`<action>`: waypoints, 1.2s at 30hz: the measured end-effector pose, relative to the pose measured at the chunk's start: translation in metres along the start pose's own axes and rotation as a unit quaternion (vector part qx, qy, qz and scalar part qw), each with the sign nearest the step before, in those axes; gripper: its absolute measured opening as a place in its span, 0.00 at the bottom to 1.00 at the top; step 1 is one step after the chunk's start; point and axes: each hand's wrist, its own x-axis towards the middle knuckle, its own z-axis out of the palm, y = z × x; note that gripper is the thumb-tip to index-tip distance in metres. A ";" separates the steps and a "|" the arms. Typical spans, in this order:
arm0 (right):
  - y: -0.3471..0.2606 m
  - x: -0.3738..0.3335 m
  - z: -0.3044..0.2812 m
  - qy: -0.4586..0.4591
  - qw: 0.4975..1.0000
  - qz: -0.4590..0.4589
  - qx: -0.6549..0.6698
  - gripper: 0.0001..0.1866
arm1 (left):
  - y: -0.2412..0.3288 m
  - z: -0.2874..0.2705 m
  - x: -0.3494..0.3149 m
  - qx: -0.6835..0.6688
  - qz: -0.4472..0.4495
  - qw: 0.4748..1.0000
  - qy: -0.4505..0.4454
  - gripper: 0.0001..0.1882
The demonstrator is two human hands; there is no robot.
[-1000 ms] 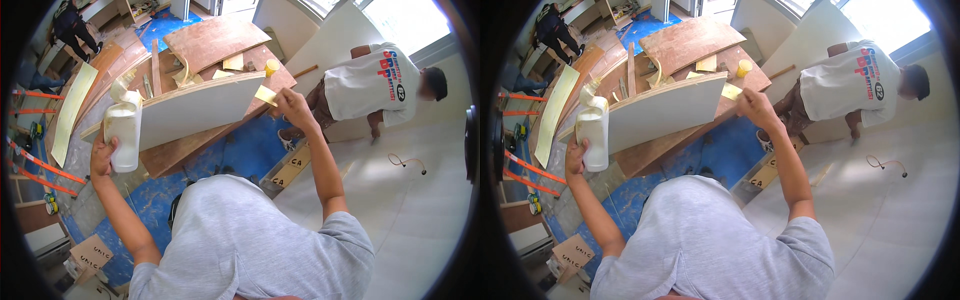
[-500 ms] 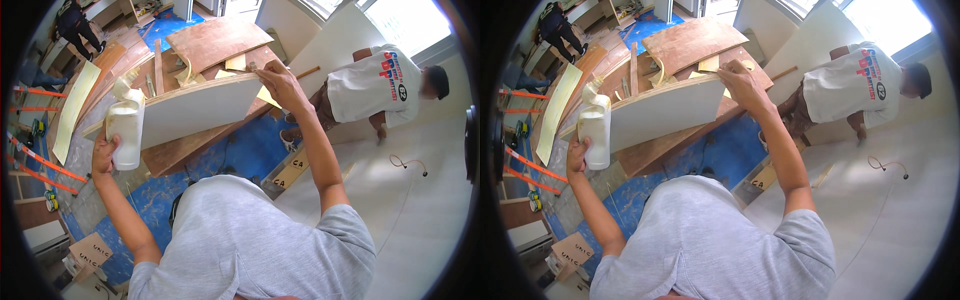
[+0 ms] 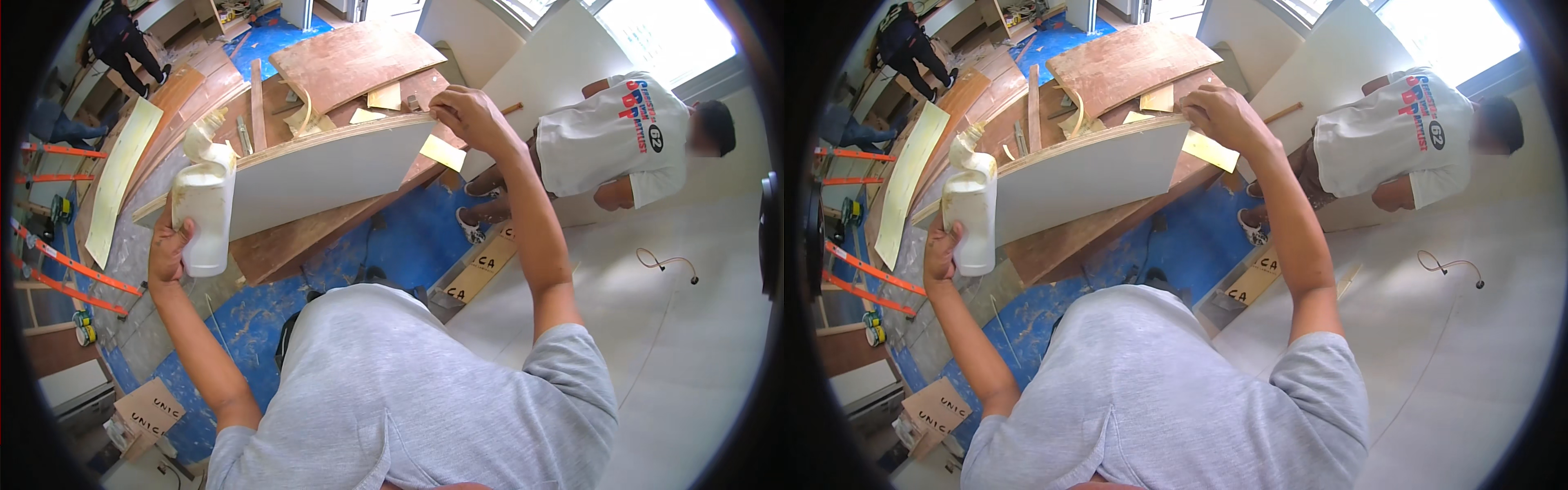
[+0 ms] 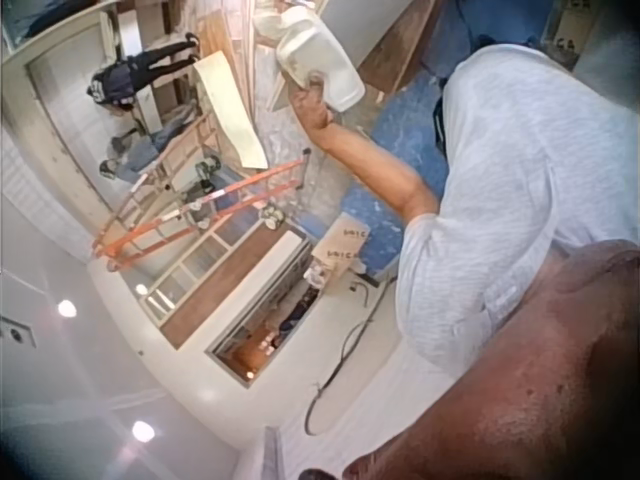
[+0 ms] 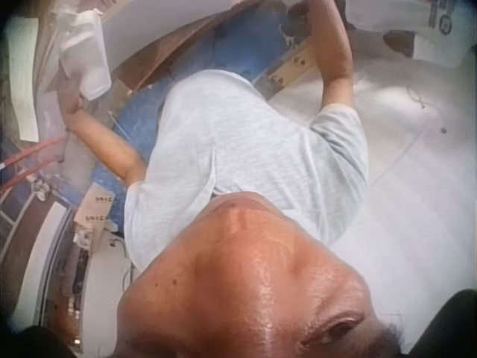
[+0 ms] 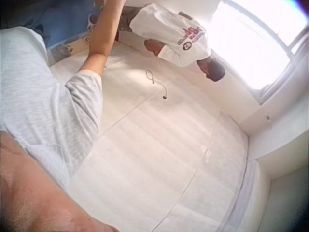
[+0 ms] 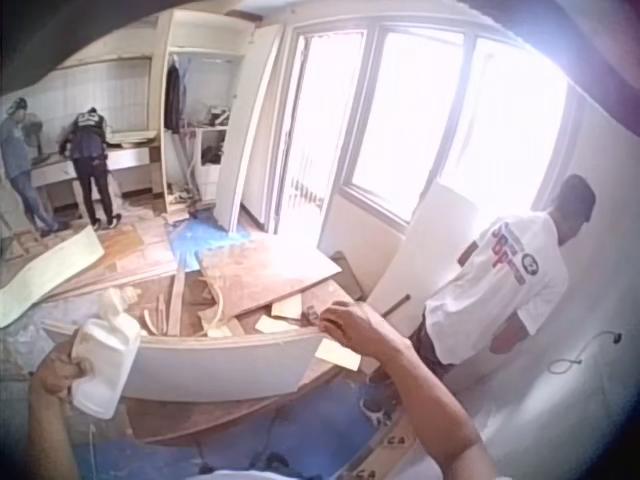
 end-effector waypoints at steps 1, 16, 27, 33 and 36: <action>-0.001 0.005 -0.004 -0.028 0.999 -0.016 -0.024 0.08 | 0.001 0.003 0.000 0.001 0.008 1.000 0.001 0.41; -0.024 0.051 -0.018 -0.249 0.937 -0.054 -0.238 0.06 | 0.000 0.001 -0.001 0.004 0.017 1.000 0.002 0.42; 0.022 -0.017 -0.002 0.069 0.980 0.182 0.049 0.10 | -0.006 0.002 0.000 0.000 0.036 0.999 0.006 0.43; -0.010 -0.026 0.033 0.199 0.962 0.112 0.149 0.09 | -0.010 -0.004 0.002 -0.018 0.013 1.000 0.012 0.43; -0.017 -0.042 0.039 0.182 0.981 0.055 0.045 0.10 | 0.000 0.004 -0.001 -0.012 0.010 1.000 0.000 0.43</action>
